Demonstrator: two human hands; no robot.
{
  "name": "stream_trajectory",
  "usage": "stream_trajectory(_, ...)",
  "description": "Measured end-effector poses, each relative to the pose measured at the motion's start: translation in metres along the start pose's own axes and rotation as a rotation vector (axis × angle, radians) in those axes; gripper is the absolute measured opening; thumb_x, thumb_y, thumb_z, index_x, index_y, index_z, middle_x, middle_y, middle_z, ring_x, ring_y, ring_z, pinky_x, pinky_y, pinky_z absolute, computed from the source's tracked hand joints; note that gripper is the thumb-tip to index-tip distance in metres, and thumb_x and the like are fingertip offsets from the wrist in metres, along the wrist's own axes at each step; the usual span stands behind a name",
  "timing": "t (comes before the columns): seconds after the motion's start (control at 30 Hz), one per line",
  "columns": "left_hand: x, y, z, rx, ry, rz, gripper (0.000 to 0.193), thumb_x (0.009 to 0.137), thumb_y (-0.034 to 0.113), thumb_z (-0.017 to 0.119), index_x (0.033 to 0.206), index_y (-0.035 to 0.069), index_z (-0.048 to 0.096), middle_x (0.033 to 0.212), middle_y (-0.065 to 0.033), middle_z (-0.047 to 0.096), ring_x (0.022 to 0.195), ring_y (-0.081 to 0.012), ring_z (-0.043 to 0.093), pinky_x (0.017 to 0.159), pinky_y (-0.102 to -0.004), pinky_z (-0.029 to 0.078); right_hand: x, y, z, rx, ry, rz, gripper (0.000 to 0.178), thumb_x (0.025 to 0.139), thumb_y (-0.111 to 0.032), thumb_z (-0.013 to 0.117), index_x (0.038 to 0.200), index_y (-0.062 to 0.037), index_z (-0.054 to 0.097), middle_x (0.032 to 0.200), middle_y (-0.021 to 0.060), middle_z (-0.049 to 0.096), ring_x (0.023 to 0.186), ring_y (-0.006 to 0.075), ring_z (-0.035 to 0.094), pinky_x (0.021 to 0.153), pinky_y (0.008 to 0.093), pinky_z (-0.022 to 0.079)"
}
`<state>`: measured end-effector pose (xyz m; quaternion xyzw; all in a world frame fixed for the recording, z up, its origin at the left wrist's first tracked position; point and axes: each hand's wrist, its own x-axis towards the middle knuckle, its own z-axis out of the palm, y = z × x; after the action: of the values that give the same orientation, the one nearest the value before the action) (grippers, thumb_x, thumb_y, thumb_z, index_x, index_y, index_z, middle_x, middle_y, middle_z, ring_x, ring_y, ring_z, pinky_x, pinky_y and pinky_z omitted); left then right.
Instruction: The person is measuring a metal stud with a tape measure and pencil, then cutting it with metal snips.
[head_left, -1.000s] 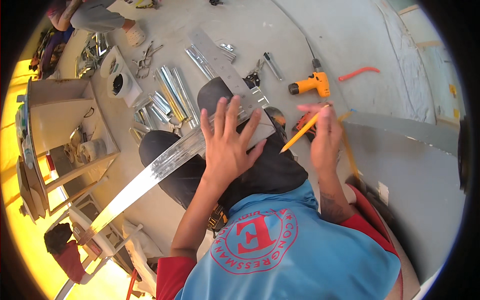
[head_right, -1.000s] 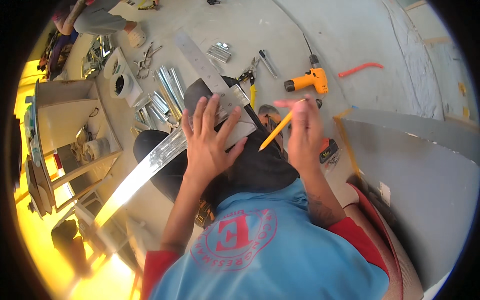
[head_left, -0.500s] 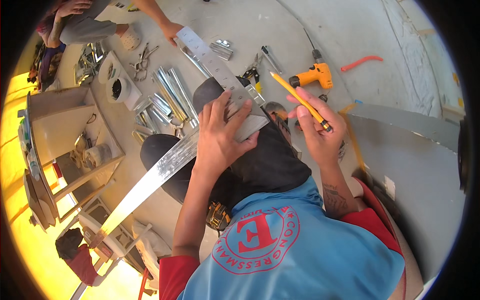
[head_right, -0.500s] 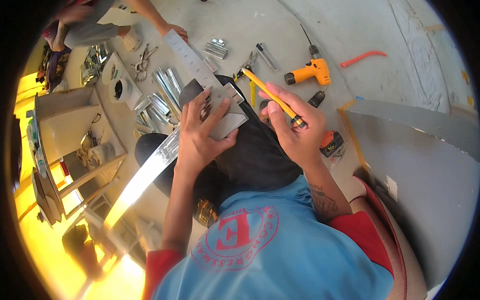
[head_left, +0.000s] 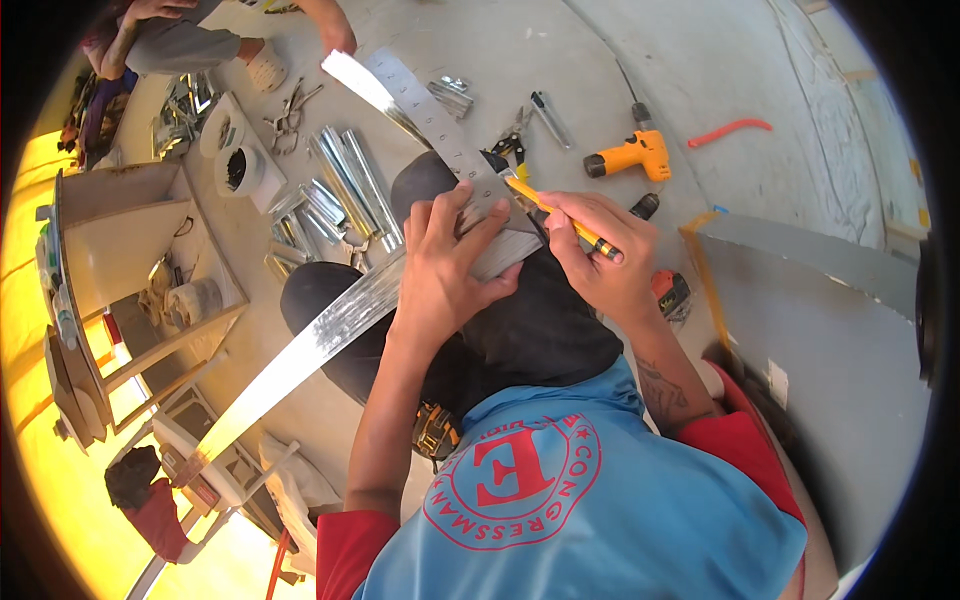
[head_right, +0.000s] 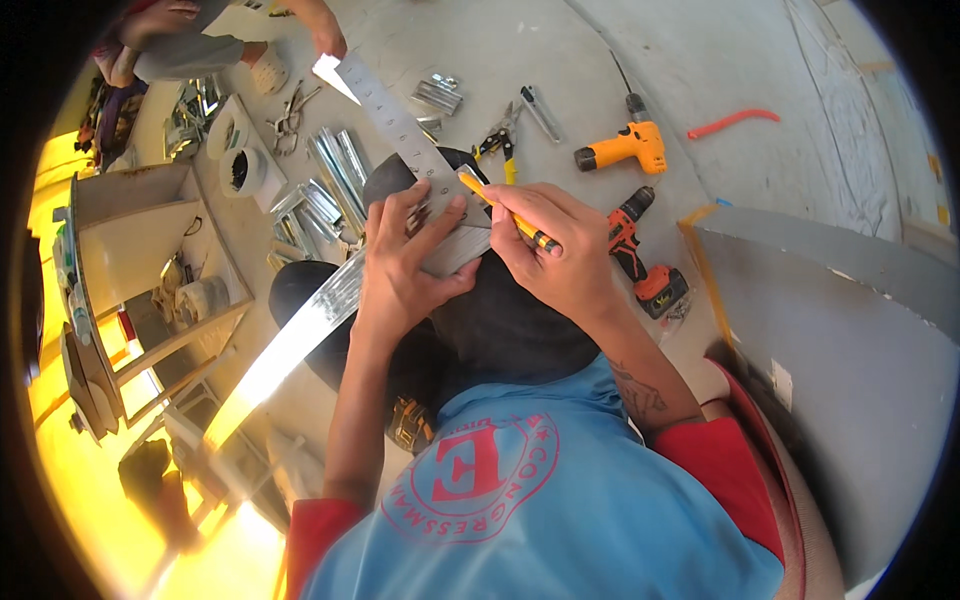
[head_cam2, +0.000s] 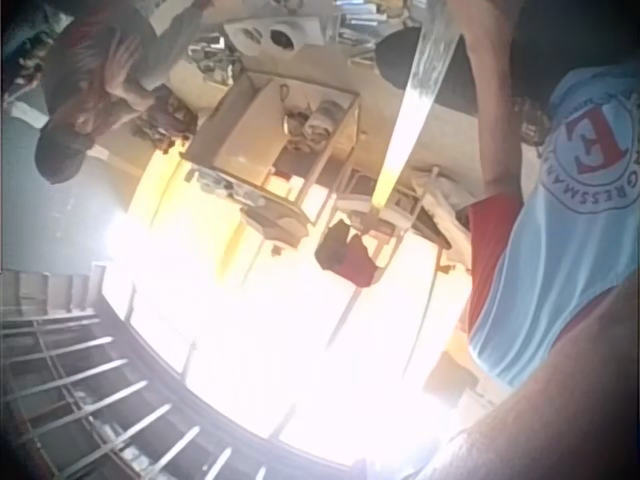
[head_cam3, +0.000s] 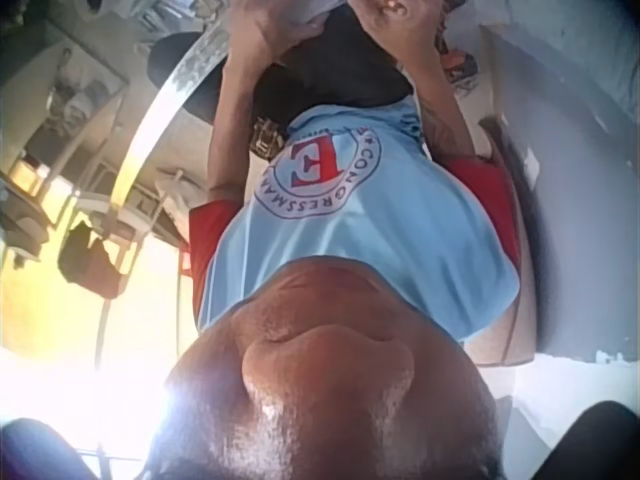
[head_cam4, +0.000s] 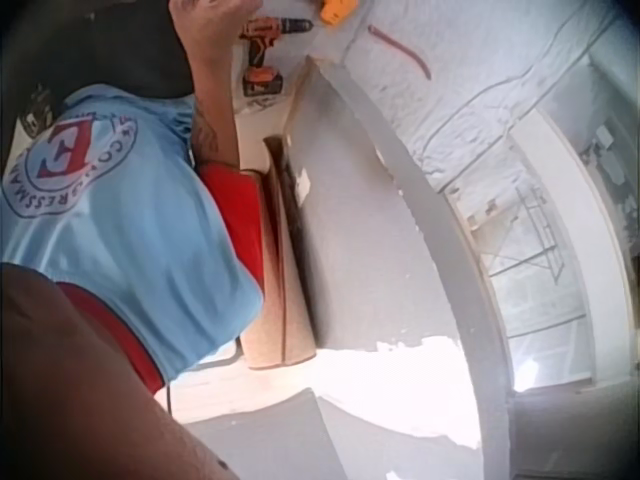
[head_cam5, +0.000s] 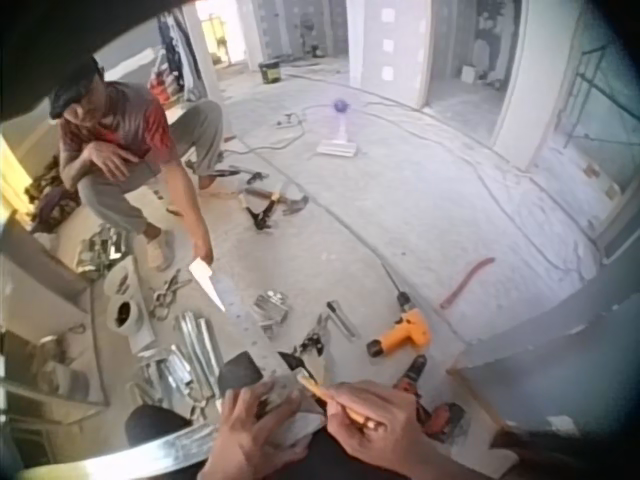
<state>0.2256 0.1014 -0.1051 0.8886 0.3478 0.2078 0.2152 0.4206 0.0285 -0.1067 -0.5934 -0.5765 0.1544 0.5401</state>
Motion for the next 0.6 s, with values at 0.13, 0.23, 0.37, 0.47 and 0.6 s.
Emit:
stream_trajectory(0.13,-0.001,-0.002,0.003,-0.018,0.019,0.003,0.075,0.055,0.014,0.093,0.128,0.018,0.075,0.134,-0.0160,0.057,0.108,-0.0343,0.056,0.092,-0.0435,0.058,0.003,0.001,0.005,-0.022,-0.009,0.005,0.019,0.088,0.002,0.072,0.106,0.0011,0.073,0.091,0.0150,0.075,0.075,0.0287,0.073,0.065,0.0346,0.058)
stream_trajectory(0.23,-0.002,-0.003,0.004,-0.018,0.027,0.011,0.075,0.055,0.014,0.093,0.128,0.017,0.075,0.135,-0.0161,0.057,0.108,-0.0343,0.056,0.091,-0.0426,0.058,0.004,0.001,0.007,-0.035,-0.024,0.004,0.017,0.089,0.003,0.070,0.106,0.0022,0.073,0.091,0.0152,0.075,0.072,0.0246,0.072,0.063,0.0326,0.057)
stream_trajectory(0.37,-0.003,-0.004,0.008,-0.040,0.020,0.003,0.072,0.057,0.019,0.092,0.127,0.015,0.074,0.137,-0.0153,0.056,0.109,-0.0346,0.054,0.097,-0.0456,0.047,0.011,-0.001,0.005,-0.062,-0.063,-0.011,0.017,0.088,0.005,0.069,0.105,0.0034,0.074,0.092,0.0153,0.075,0.071,0.0232,0.072,0.063,0.0311,0.056)
stream_trajectory(0.47,-0.003,-0.005,0.009,-0.050,0.019,-0.002,0.073,0.056,0.018,0.092,0.127,0.016,0.074,0.138,-0.0155,0.056,0.108,-0.0346,0.054,0.096,-0.0457,0.047,0.009,0.000,0.003,-0.087,-0.053,-0.068,0.016,0.086,0.003,0.072,0.103,0.0007,0.072,0.088,0.0148,0.074,0.073,0.0313,0.070,0.062,0.0363,0.055)
stream_trajectory(0.6,-0.003,-0.006,0.009,-0.057,0.018,-0.015,0.075,0.055,0.016,0.093,0.127,0.016,0.073,0.138,-0.0155,0.056,0.108,-0.0343,0.054,0.096,-0.0456,0.046,0.007,-0.003,0.001,-0.084,-0.072,-0.013,0.014,0.086,0.003,0.071,0.100,0.0012,0.071,0.086,0.0144,0.073,0.070,0.0315,0.069,0.062,0.0364,0.055)
